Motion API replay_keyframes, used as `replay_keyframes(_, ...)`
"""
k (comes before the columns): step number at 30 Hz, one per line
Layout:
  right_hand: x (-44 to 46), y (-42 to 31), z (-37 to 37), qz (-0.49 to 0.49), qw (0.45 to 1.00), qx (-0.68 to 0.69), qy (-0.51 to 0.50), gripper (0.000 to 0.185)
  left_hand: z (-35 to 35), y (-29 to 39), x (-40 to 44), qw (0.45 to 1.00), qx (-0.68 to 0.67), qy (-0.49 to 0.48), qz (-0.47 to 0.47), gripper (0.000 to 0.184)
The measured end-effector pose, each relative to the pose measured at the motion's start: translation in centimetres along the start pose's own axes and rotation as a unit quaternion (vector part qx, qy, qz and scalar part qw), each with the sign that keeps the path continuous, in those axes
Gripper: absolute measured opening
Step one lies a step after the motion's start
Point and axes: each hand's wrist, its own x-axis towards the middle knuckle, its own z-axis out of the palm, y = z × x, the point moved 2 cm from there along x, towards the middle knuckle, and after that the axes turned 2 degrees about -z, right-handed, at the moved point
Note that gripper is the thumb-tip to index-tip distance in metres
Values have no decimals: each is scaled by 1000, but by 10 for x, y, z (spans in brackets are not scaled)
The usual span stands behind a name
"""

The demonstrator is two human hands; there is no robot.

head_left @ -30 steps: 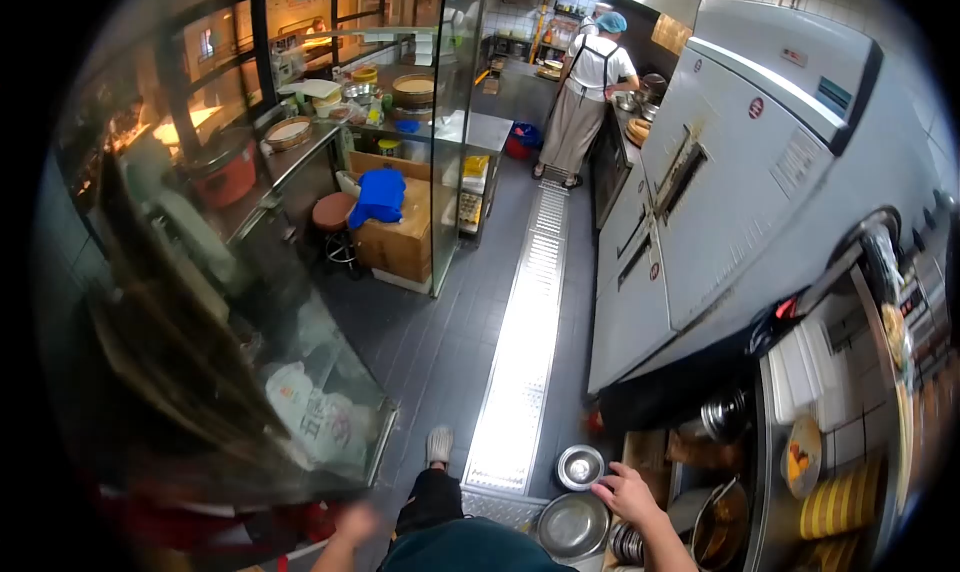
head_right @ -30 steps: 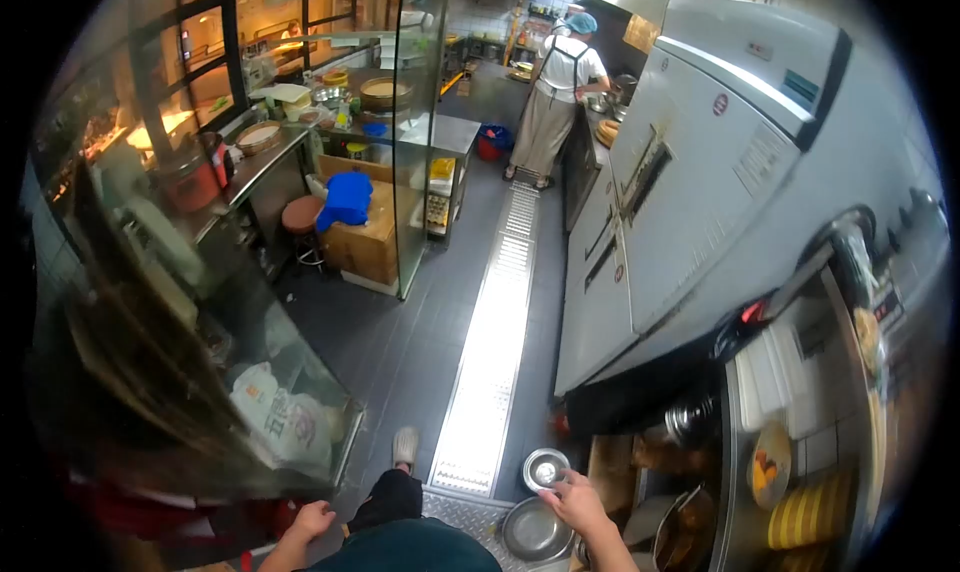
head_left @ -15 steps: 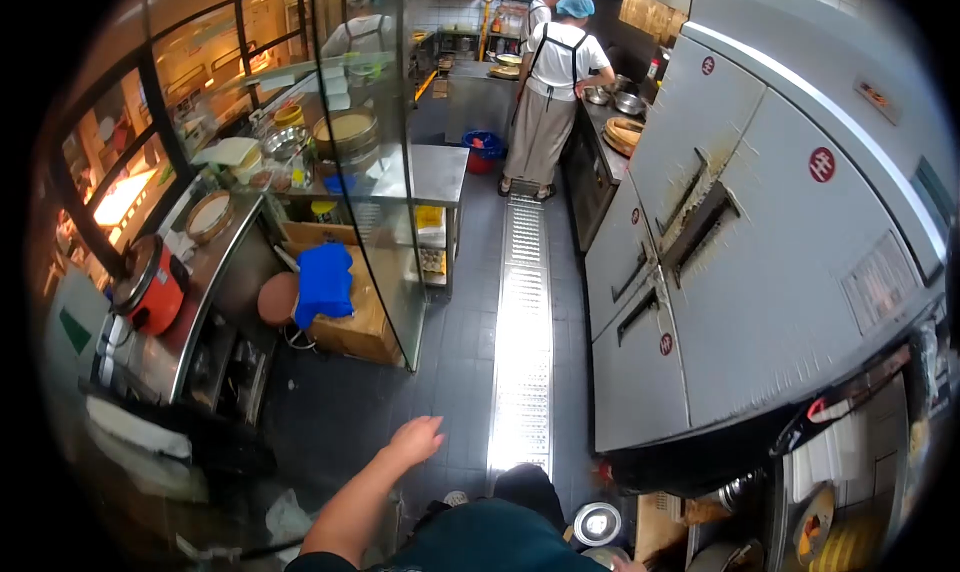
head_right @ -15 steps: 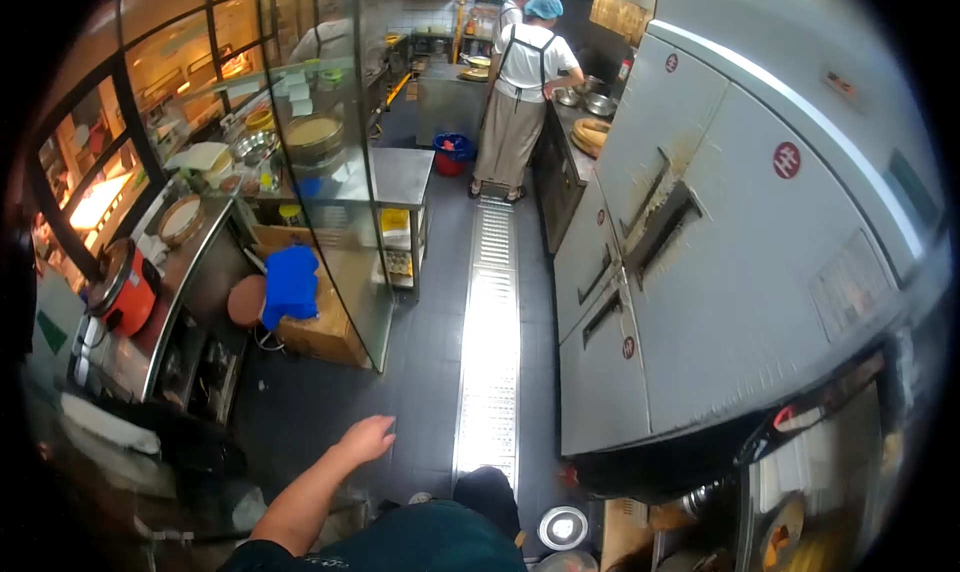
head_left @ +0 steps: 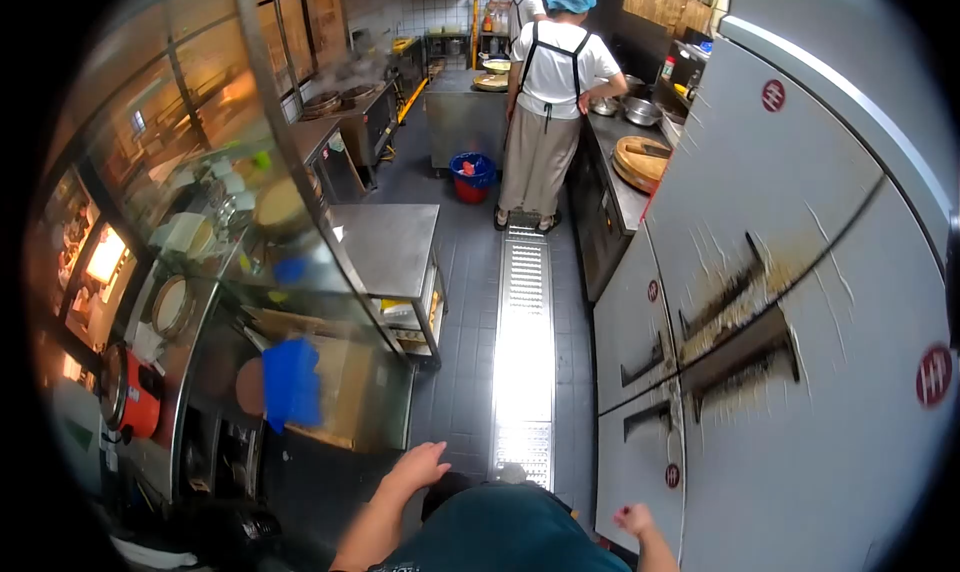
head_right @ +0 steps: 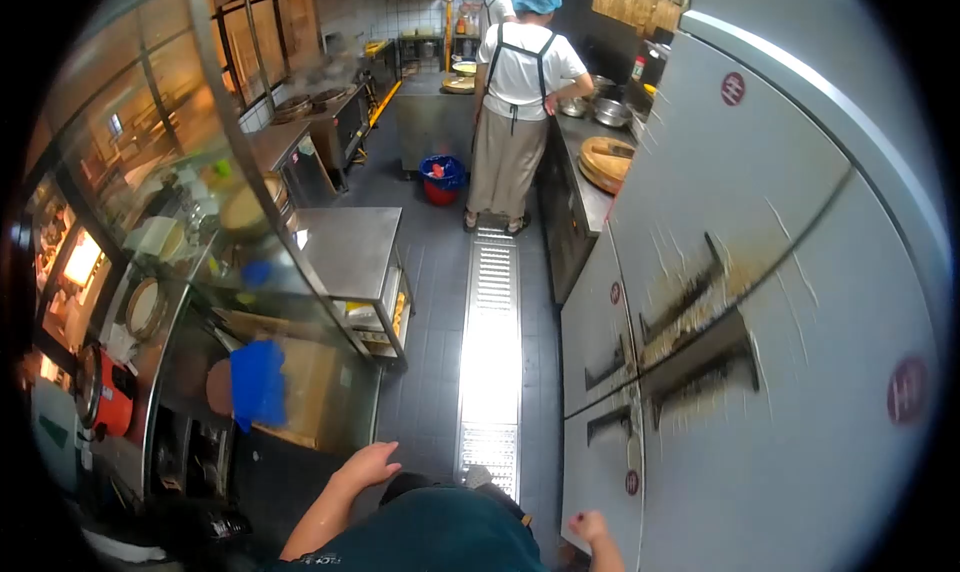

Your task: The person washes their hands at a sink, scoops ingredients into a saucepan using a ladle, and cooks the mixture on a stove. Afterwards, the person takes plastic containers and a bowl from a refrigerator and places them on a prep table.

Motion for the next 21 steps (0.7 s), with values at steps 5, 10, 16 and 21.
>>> replay_keyframes(5,78,-230,-148,-100,993,-44,55,36,-76,-22,84,998,-22,41,-51,62)
replay_keyframes(10,181,-291,-174,-125,973,-153,116,40,-148,-64,220,991,-48,56,-109,65)
replay_keyframes(16,241,-271,-133,-15,977,-196,79,52,-263,-95,408,991,42,62,-115,64)
replay_keyframes(21,267,-324,-135,63,990,-117,53,57,-365,-114,539,985,57,103,-122,63)
